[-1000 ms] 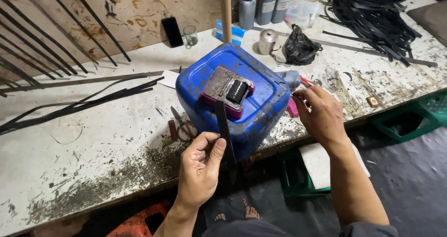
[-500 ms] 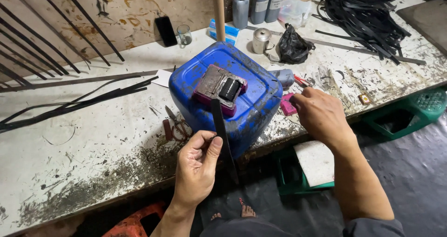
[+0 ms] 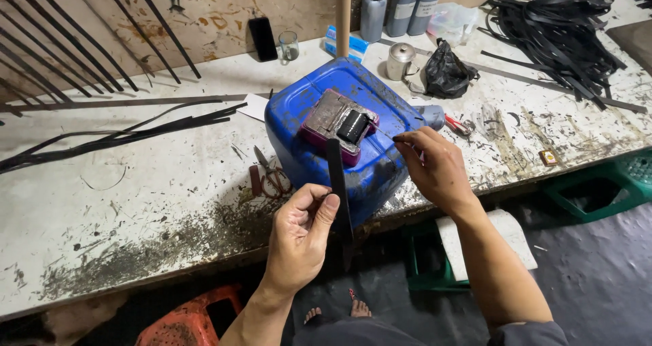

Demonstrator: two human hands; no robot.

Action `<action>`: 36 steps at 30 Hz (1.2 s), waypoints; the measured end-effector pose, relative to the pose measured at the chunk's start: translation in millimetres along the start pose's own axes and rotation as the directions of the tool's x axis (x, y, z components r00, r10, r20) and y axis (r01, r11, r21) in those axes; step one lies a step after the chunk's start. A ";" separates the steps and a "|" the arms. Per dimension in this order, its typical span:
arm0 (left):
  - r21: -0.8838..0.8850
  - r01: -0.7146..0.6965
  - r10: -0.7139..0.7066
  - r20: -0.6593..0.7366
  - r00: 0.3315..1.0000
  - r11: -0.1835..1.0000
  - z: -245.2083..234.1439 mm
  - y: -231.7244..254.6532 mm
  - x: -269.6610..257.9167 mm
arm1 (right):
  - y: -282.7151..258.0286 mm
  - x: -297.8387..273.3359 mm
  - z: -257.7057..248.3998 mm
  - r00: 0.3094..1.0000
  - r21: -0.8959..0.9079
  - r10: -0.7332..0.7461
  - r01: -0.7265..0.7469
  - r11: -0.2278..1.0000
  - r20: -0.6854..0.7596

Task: The person hangs black leather strips on a rack with colored clips, then uses a small tool to press or cut the ends of the strips on a blue container at a workshop table.

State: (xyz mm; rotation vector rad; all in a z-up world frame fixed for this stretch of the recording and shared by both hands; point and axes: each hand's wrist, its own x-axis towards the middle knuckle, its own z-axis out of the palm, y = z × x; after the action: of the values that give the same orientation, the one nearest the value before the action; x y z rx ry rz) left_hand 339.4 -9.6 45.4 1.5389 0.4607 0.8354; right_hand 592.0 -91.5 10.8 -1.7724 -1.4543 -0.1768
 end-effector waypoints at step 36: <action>0.026 0.003 -0.003 0.008 1.000 1.000 -10.3 2.1 3.3 | -8.2 10.4 -3.1 0.998 -0.230 -0.038 0.026 0.973 -0.050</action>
State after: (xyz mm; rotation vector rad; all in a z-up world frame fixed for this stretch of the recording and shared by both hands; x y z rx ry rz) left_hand 333.7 -0.6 47.9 1.5647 0.4700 0.8237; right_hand 589.4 -85.7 22.8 -1.9127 -1.4719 -0.4220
